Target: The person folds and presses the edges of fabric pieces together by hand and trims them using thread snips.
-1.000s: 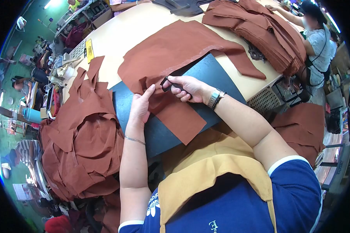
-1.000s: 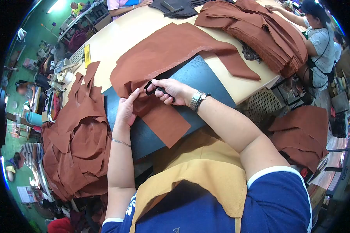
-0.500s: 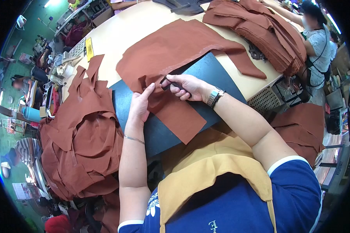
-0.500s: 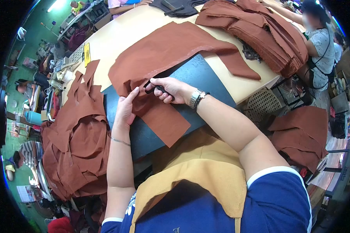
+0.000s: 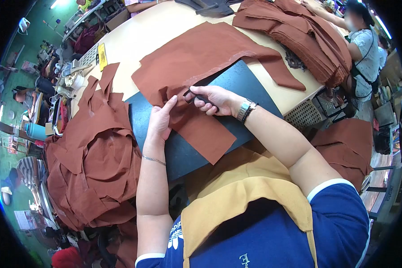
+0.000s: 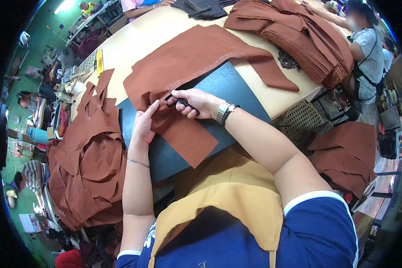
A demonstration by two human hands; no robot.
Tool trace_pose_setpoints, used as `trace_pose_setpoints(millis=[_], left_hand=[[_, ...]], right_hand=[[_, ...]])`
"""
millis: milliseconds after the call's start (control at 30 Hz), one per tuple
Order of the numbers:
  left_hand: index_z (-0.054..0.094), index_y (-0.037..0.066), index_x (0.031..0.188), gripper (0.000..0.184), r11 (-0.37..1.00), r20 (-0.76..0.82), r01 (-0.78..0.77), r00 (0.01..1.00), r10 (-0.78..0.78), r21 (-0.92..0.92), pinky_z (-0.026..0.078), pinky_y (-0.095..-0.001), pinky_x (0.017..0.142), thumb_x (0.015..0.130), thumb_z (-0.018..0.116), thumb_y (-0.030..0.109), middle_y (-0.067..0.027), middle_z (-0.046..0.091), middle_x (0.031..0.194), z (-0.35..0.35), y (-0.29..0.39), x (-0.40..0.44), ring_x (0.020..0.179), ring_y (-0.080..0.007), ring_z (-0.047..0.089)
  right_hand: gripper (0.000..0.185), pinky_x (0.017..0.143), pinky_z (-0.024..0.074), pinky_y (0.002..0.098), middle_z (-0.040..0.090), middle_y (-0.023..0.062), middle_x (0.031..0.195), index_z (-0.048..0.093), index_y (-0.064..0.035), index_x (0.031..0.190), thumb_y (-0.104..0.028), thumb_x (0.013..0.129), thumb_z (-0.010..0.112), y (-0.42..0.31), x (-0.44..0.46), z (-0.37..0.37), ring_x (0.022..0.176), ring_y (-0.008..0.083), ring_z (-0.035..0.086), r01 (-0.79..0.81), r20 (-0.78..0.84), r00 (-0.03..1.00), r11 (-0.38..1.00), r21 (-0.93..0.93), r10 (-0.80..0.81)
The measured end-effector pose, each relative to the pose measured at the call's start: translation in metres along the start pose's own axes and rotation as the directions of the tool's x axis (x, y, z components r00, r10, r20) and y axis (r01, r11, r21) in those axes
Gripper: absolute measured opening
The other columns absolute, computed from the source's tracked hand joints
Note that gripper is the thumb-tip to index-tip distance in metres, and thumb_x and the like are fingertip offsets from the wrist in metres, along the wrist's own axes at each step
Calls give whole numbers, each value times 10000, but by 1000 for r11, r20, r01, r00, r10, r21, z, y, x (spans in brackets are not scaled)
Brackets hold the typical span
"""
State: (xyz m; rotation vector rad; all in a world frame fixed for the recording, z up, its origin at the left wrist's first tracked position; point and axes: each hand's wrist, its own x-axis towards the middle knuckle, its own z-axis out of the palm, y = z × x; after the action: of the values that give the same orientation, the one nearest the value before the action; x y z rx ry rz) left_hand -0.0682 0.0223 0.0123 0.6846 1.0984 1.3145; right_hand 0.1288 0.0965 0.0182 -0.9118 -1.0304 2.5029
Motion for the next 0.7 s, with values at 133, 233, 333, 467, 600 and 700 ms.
trace_pose_setpoints(millis=[133, 233, 333, 467, 600, 700], left_hand=[[592, -10, 1228, 322, 999, -21, -50, 999, 50, -18, 569, -328, 849, 947, 653, 135, -109, 682, 1151, -3, -8, 4, 996, -204, 686], [567, -11, 1266, 365, 997, -30, -1, 1000, 4, 71, 572, -330, 842, 944, 651, 137, -105, 672, 1161, -8, -5, 0, 1000, -204, 682], [494, -7, 1362, 463, 962, -39, -71, 996, 85, 262, 549, -337, 890, 942, 637, 126, -105, 627, 1239, 3, -7, -26, 1073, -212, 646], [397, -19, 1443, 584, 891, 63, -201, 979, 192, 407, 333, -349, 1119, 919, 645, 52, -131, 485, 1422, 8, -15, -99, 1318, -221, 452], [183, 58, 1557, 736, 810, -167, -383, 853, 495, 444, 259, -412, 1165, 939, 580, 18, -124, 398, 1502, -3, -13, -159, 1391, -259, 377], [214, 70, 1548, 709, 430, -123, -350, 639, 759, 833, 230, -446, 1174, 941, 578, 29, -137, 362, 1536, -6, 30, -172, 1427, -272, 332]], right_hand=[[343, 389, 250, 143, 411, -72, 679, 586, -82, 1097, -398, 1046, 462, 5, -1, -5, 506, 5, 317, 42, -4, 999, 999, -11, -42], [364, 428, 342, 190, 483, -38, 700, 614, -64, 1064, -413, 1014, 524, 2, -17, -3, 530, 41, 402, 150, -118, 976, 962, -228, -181], [393, 564, 470, 270, 585, 36, 762, 634, -29, 1030, -413, 947, 630, -2, -27, -10, 632, 122, 538, 315, -114, 726, 476, -821, -678], [386, 754, 544, 422, 670, 142, 932, 638, -56, 991, -408, 846, 705, -12, -25, -31, 848, 319, 672, 39, 58, 527, -44, -998, -848], [323, 736, 561, 433, 674, 120, 971, 618, -79, 969, -368, 844, 690, 3, -9, -20, 859, 322, 689, -8, 139, 598, -179, -984, -789], [313, 779, 553, 426, 668, 140, 1033, 612, -78, 1075, -302, 866, 677, 19, 4, 21, 921, 327, 673, 139, 210, 672, -157, -978, -710]])
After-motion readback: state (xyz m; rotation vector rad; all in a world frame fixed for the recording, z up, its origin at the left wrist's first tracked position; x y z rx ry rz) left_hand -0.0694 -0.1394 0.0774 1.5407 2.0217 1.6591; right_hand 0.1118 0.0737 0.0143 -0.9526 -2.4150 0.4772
